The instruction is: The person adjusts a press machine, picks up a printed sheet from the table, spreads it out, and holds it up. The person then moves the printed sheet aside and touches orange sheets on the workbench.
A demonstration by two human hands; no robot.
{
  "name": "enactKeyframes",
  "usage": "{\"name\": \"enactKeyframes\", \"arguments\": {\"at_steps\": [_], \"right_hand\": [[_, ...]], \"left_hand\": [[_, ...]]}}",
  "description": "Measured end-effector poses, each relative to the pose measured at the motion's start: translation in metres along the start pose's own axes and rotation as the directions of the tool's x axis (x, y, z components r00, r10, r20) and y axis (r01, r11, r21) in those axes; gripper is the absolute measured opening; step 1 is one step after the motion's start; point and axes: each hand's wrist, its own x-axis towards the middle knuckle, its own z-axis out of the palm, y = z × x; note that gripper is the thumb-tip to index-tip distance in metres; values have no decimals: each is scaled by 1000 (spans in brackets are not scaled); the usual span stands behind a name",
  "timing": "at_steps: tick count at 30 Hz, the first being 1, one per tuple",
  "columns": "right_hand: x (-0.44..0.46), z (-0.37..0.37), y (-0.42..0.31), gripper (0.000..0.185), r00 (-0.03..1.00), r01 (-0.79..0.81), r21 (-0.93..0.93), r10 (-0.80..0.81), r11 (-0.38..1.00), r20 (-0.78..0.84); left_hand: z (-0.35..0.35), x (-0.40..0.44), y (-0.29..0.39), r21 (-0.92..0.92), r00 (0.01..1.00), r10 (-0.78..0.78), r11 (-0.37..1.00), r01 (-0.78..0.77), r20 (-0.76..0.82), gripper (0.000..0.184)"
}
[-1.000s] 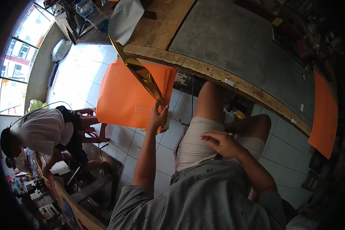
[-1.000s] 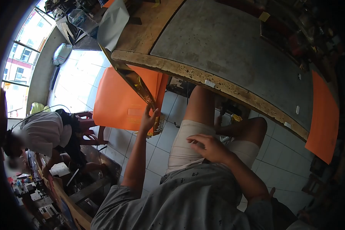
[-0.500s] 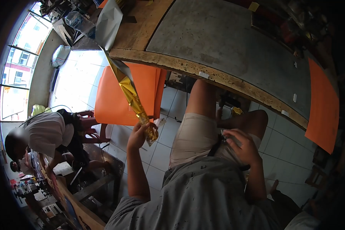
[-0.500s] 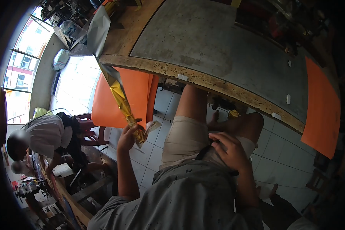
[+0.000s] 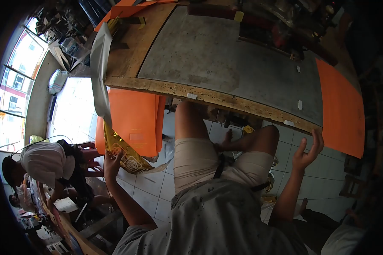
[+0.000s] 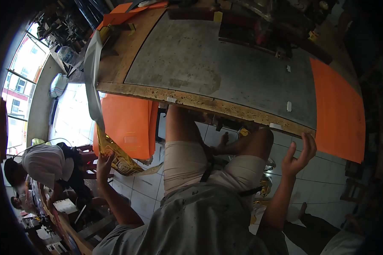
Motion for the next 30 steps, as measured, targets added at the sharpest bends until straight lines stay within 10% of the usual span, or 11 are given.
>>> {"name": "enactKeyframes", "arguments": {"at_steps": [2,8,13,16,17,30], "right_hand": [[-7,8,3,42,1000,10,-50,-9,999,27],[-21,47,3,52,996,8,-85,-15,996,-84],[-30,70,20,57,980,41,-190,-76,981,-185],[-38,74,13,61,989,27,-140,-47,990,-142],[-33,71,16,62,986,16,-157,-42,988,-159],[-30,110,19,58,921,-46,-156,-18,987,-389]], "left_hand": [[21,14,-15,525,906,233,851,-14,-353,96],[111,-35,165,247,722,615,788,-563,-317,72],[191,-50,219,408,188,930,311,-858,-315,75],[227,-41,240,361,143,916,286,-887,-375,74],[235,-34,243,381,348,937,308,-871,38,71],[290,-21,239,284,235,896,354,-891,-377,50]]}}
